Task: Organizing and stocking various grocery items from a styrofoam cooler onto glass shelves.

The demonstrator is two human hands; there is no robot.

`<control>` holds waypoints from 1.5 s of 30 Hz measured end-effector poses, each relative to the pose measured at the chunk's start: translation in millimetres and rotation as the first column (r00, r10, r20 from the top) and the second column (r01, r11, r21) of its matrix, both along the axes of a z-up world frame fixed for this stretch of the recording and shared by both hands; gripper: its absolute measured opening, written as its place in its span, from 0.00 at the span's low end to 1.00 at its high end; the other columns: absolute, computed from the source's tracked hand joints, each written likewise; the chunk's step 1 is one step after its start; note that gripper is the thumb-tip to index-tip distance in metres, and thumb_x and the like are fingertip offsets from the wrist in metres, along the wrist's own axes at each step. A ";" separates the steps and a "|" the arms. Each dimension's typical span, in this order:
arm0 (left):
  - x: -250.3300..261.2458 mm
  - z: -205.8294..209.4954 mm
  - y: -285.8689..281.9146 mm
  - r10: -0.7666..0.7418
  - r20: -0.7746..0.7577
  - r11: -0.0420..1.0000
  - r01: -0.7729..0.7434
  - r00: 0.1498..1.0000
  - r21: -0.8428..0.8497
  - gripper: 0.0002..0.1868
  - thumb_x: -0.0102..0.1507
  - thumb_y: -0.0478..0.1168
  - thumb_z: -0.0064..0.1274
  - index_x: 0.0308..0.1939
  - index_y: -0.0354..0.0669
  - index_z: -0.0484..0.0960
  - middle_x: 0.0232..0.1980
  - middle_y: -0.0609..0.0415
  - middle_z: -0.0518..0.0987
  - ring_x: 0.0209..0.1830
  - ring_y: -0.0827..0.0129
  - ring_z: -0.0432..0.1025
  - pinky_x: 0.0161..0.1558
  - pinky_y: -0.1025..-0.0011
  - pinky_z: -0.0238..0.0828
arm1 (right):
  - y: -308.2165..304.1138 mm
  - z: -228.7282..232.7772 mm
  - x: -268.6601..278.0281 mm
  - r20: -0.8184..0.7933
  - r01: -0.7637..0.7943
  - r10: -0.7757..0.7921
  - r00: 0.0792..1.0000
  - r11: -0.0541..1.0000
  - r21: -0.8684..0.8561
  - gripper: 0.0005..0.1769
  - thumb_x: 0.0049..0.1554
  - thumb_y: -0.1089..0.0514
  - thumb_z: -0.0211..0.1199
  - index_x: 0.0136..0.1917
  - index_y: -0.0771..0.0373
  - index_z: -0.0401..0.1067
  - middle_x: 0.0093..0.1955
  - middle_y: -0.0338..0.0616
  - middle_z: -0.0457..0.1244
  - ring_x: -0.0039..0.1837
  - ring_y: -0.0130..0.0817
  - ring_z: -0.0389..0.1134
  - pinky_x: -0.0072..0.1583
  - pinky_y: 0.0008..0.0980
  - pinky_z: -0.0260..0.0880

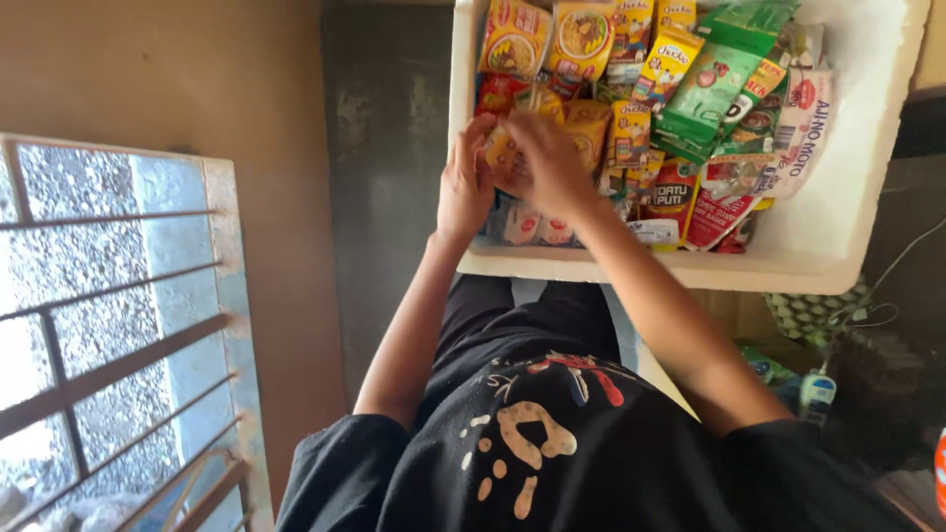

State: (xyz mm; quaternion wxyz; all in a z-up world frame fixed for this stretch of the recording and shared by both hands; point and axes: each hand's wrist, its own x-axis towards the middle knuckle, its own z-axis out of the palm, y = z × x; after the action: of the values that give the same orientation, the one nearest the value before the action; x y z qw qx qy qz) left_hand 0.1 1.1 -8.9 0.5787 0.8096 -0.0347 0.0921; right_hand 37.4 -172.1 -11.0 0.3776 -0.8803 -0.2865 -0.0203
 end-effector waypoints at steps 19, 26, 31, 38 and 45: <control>0.1 39.8 -6.1 -0.074 0.130 0.982 0.049 0.989 0.181 0.61 0.47 0.47 0.78 0.74 0.34 0.53 0.75 0.40 0.61 0.76 0.44 0.53 0.74 0.52 0.55 | -42.9 40.9 0.6 -0.793 0.741 0.168 0.586 0.286 0.608 0.29 0.56 0.44 0.71 0.65 0.58 0.68 0.61 0.43 0.66 0.65 0.37 0.67 0.65 0.41 0.71; -12.4 28.7 -29.9 0.021 0.111 1.000 -0.019 0.994 -0.022 0.63 0.50 0.47 0.78 0.79 0.38 0.50 0.77 0.41 0.62 0.78 0.47 0.59 0.77 0.55 0.59 | -34.6 50.0 -25.5 -0.774 0.617 0.288 0.564 0.476 0.627 0.35 0.60 0.44 0.67 0.73 0.60 0.60 0.70 0.44 0.62 0.73 0.38 0.62 0.72 0.39 0.64; -39.3 48.4 -29.8 0.114 0.055 0.993 -0.115 0.992 0.028 0.63 0.50 0.50 0.78 0.78 0.38 0.51 0.72 0.39 0.66 0.73 0.44 0.62 0.71 0.54 0.62 | -34.9 104.6 -46.9 -0.526 0.244 0.070 0.848 0.828 0.504 0.37 0.65 0.47 0.64 0.80 0.61 0.54 0.78 0.48 0.57 0.79 0.43 0.58 0.77 0.41 0.57; -78.1 57.9 -2.1 0.179 -0.065 0.983 -0.177 0.982 0.042 0.57 0.52 0.50 0.74 0.78 0.43 0.56 0.67 0.40 0.70 0.66 0.45 0.68 0.66 0.57 0.70 | 1.9 125.4 -62.5 -0.036 -0.211 0.217 0.975 0.968 0.137 0.32 0.61 0.53 0.67 0.75 0.61 0.65 0.80 0.49 0.55 0.83 0.46 0.52 0.80 0.48 0.47; -81.9 67.5 87.5 -0.028 -0.014 0.977 0.024 1.000 -0.211 0.72 0.51 0.49 0.79 0.83 0.46 0.38 0.74 0.41 0.69 0.74 0.54 0.67 0.72 0.62 0.65 | 72.4 113.0 -48.1 -0.106 -0.252 0.308 0.945 0.898 0.361 0.18 0.63 0.59 0.65 0.66 0.59 0.76 0.70 0.41 0.67 0.78 0.37 0.62 0.82 0.46 0.45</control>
State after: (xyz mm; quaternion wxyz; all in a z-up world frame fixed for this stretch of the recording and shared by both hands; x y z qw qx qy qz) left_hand -81.7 88.6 58.6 0.6625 0.7441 -0.0306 0.0808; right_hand -10.7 -99.7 102.0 0.5455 -0.7493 -0.3714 0.0558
